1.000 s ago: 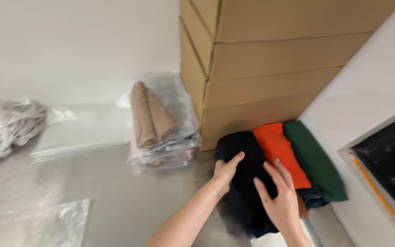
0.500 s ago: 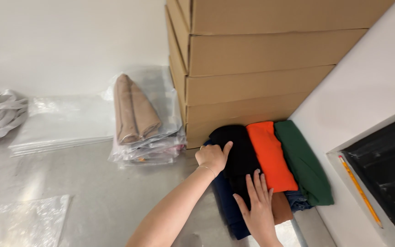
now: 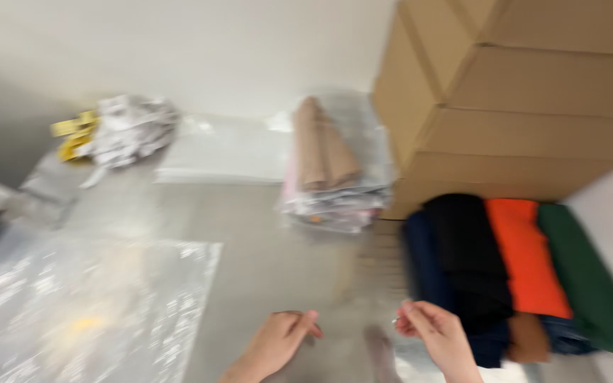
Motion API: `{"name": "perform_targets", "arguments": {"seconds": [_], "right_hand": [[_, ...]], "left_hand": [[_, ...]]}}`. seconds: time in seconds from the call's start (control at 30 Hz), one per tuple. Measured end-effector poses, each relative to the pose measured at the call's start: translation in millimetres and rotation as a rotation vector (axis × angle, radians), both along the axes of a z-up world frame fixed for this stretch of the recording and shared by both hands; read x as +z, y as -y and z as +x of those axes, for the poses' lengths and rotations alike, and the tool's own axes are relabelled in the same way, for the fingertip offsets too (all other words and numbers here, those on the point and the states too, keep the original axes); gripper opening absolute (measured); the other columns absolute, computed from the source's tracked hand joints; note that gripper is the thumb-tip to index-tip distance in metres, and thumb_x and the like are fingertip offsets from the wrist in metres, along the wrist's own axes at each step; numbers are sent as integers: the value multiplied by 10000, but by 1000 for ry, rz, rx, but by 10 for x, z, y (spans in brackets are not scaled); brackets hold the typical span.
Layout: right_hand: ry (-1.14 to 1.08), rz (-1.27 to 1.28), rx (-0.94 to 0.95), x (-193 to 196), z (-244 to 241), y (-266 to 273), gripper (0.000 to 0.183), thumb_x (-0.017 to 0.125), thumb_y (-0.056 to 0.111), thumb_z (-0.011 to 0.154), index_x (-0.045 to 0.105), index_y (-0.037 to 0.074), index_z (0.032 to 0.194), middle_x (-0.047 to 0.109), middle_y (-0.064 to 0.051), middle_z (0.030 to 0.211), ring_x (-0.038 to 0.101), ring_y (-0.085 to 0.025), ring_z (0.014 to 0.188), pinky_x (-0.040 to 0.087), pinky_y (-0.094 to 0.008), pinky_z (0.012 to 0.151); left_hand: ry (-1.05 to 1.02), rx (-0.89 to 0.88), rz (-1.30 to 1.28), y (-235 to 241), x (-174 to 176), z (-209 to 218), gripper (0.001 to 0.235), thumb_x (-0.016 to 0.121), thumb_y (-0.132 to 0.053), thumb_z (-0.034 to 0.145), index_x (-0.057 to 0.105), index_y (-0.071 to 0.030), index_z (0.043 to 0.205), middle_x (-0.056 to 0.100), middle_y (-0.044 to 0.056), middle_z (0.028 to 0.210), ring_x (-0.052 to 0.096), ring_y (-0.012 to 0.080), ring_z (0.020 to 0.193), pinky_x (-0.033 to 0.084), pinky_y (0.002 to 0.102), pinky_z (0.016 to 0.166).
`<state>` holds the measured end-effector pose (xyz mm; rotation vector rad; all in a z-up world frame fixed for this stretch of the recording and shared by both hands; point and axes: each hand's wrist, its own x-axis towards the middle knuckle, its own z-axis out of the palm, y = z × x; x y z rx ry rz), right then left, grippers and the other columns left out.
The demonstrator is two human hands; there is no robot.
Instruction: The person unpacks folded clothes from clear plastic bags on a metal table, places them on a stack, and then repacks them into new bags. The person handles orange, black, beige, and plaid garments, smoothing the plastic and arranging the items neatly.
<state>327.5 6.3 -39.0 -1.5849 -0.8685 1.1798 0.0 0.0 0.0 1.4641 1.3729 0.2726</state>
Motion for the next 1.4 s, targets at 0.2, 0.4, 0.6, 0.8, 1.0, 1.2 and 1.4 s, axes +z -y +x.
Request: {"name": "perform_targets", "arguments": {"seconds": [0.2,0.4,0.6,0.8,1.0,1.2,1.4], "right_hand": [[7,-458,555,15,-1927,54,329,676,197,978,835,-11,1178,864,-217,912,785,-287,740,625,-363,688],[29,-408,522,-421,-3631,304,397,754,196,918,803,49,1283,861,-103,1116,810,-197,993,652,-322,869],[481,261,644,-908,-4840,854,514,635,344,969,626,129,1436,554,-44,1575,489,-183,1479,332,-339,1244],[506,281,594,-622,-5119,1131,719,582,319,993,300,208,1645,300,7,1732,161,-200,1630,81,-458,1301],[534,128,428,-633,-4935,1128,659,459,384,1013,333,169,1623,287,-10,1737,206,-182,1622,201,-416,1290],[1333,470,530,-1093,-4812,1237,710,371,555,1032,319,186,1636,266,-41,1740,212,-214,1614,146,-421,1318],[1419,546,416,-1086,-4874,1252,771,382,613,982,370,195,1630,356,-36,1721,310,-229,1603,234,-450,1320]], "left_hand": [[-263,502,199,807,-349,-1763,393,496,-475,993,810,-269,1111,831,-166,1154,758,81,1091,546,259,976],[-613,69,697,1209,-1148,-2946,528,649,-225,947,556,-240,1466,382,55,1659,317,293,1528,249,632,1169],[-836,76,1113,1298,-1496,-2958,656,498,-491,1026,432,-163,1590,302,149,1716,229,348,1598,154,704,1199],[-1019,174,1150,1058,-1474,-2652,885,366,-484,896,126,-193,1696,118,74,1774,76,348,1653,69,704,1272],[-828,219,1093,907,-1564,-2708,809,318,-469,935,134,-162,1661,74,91,1779,37,345,1657,16,689,1293],[-784,236,890,1384,-1374,-4432,668,535,-566,986,452,-253,1569,277,127,1706,257,293,1565,166,694,1167],[-1024,389,228,1724,-872,-5717,730,181,-717,966,176,-442,1643,63,-29,1765,94,233,1611,5,687,1233]]}}
